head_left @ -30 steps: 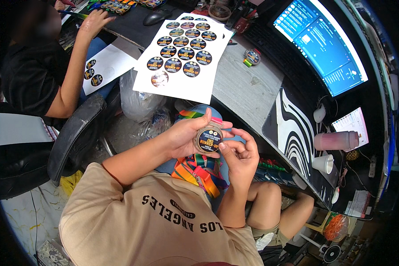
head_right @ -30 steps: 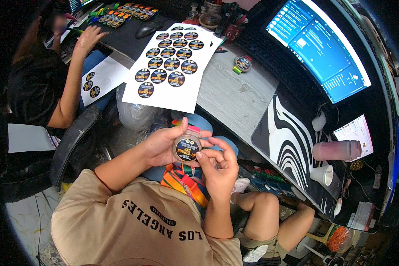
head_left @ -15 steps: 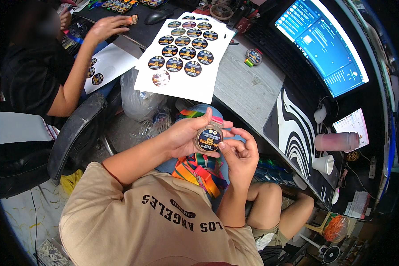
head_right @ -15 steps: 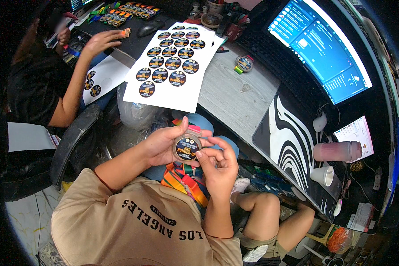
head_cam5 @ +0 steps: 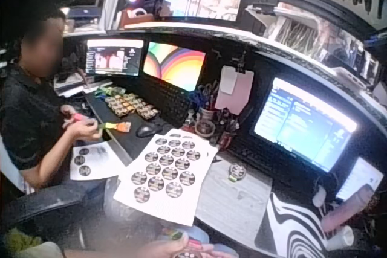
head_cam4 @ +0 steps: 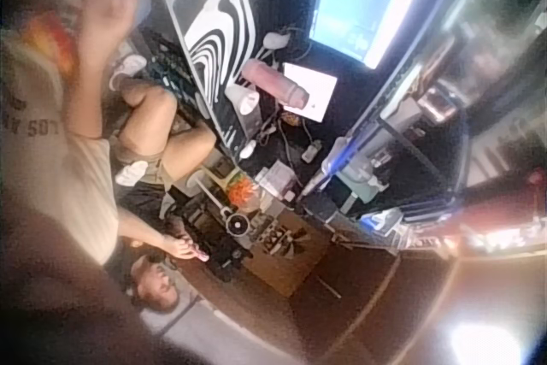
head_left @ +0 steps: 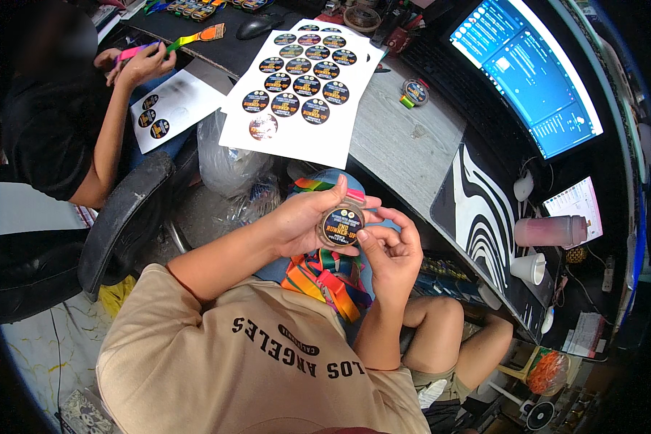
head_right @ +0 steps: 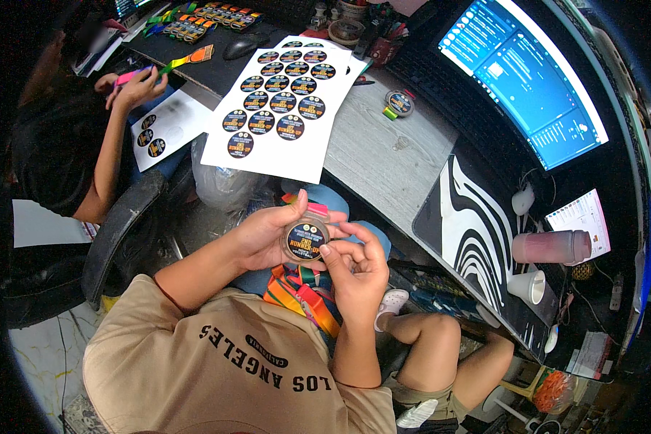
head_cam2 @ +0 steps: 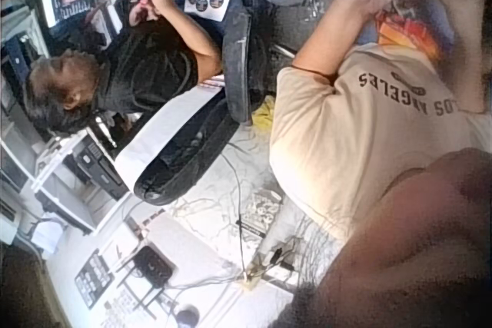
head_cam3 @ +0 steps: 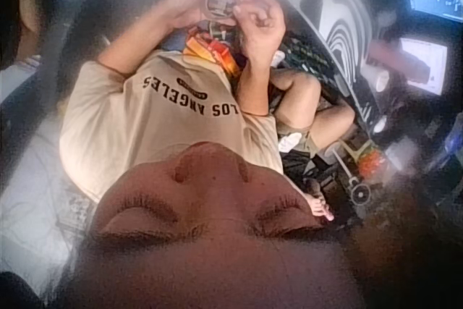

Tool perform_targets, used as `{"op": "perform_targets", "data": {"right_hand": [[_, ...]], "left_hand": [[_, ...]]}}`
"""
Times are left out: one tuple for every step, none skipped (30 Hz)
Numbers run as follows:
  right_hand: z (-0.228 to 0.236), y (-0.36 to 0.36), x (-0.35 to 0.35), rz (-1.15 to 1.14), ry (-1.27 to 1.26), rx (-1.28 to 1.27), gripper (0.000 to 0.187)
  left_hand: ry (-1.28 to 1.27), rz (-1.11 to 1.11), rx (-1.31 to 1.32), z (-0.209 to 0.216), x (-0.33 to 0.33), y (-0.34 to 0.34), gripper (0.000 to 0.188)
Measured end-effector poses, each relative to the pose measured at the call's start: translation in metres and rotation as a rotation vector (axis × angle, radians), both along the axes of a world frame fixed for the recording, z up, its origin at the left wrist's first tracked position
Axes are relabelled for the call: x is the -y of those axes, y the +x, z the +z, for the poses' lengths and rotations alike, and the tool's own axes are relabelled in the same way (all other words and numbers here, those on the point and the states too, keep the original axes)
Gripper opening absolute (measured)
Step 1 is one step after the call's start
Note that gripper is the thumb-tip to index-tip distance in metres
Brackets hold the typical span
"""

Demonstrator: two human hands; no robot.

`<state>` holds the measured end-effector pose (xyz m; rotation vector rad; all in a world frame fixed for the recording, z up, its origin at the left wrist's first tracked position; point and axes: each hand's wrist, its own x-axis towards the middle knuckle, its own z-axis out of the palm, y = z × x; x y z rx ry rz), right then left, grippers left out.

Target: The person sits on the floor and assembles small circular items into rainbow-colored loops by hand. They peel circular stickers from a sheet, place them onto a small spool, and wrap a multi-colored ribbon around it to form a loop. The process is repeated for several units.

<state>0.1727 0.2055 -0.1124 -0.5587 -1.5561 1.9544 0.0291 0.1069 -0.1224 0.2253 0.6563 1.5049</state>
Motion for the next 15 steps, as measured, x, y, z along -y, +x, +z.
{"op": "perform_targets", "data": {"right_hand": [[-0.0004,-0.0001,-0.0001,-0.002,0.001,-0.001,0.04],[-0.0006,-0.0003,-0.0002,-0.003,0.007,0.0,0.04],[-0.0008,-0.0004,-0.0002,-0.004,0.013,0.001,0.039],[-0.0009,-0.0005,-0.0001,-0.005,0.019,0.001,0.039],[-0.0009,-0.0007,0.0002,-0.007,0.022,0.007,0.039],[-0.0009,-0.0007,0.0006,-0.01,0.025,0.012,0.039],[-0.0008,-0.0008,0.0008,-0.014,0.014,0.011,0.039],[-0.0008,-0.0007,0.0013,-0.017,0.023,0.018,0.039],[-0.0007,-0.0008,0.0017,-0.021,0.019,0.018,0.039],[-0.0008,-0.0008,0.0019,-0.026,0.015,0.018,0.039],[-0.0008,-0.0008,0.0019,-0.025,0.026,0.024,0.039],[-0.0009,-0.0009,0.0018,-0.024,0.037,0.031,0.039],[-0.0009,-0.001,0.0019,-0.022,0.048,0.037,0.038],[-0.0011,-0.0012,0.002,-0.029,0.037,0.037,0.039],[-0.0013,-0.0015,0.0024,-0.035,0.025,0.038,0.039]], "left_hand": [[0.003,0.002,-0.007,0.0,0.0,0.0001,0.071],[0.001,0.004,-0.005,0.0002,0.0,0.0001,0.071],[0.0,0.005,-0.008,0.0003,0.0,0.0002,0.071],[-0.012,0.005,-0.016,0.0004,0.0,0.0002,0.071],[0.007,0.003,-0.005,0.0007,-0.0001,0.0002,0.071],[0.014,0.0,0.0,0.0009,-0.0002,0.0002,0.071],[0.013,-0.003,-0.001,0.0012,-0.0003,0.0003,0.071],[0.018,-0.004,0.0,0.0016,-0.0001,0.0004,0.071],[0.014,-0.006,-0.004,0.002,0.0002,0.0005,0.071],[0.019,-0.008,-0.012,0.0024,0.0004,0.0007,0.07],[0.01,-0.002,-0.013,0.0027,0.0004,0.0009,0.07],[0.01,0.005,-0.016,0.003,0.0004,0.0013,0.07],[0.017,0.008,-0.024,0.0034,0.0004,0.0015,0.07],[0.007,0.015,-0.027,0.0037,0.0005,0.0016,0.07],[0.005,0.018,-0.034,0.004,0.0004,0.0016,0.069]]}}
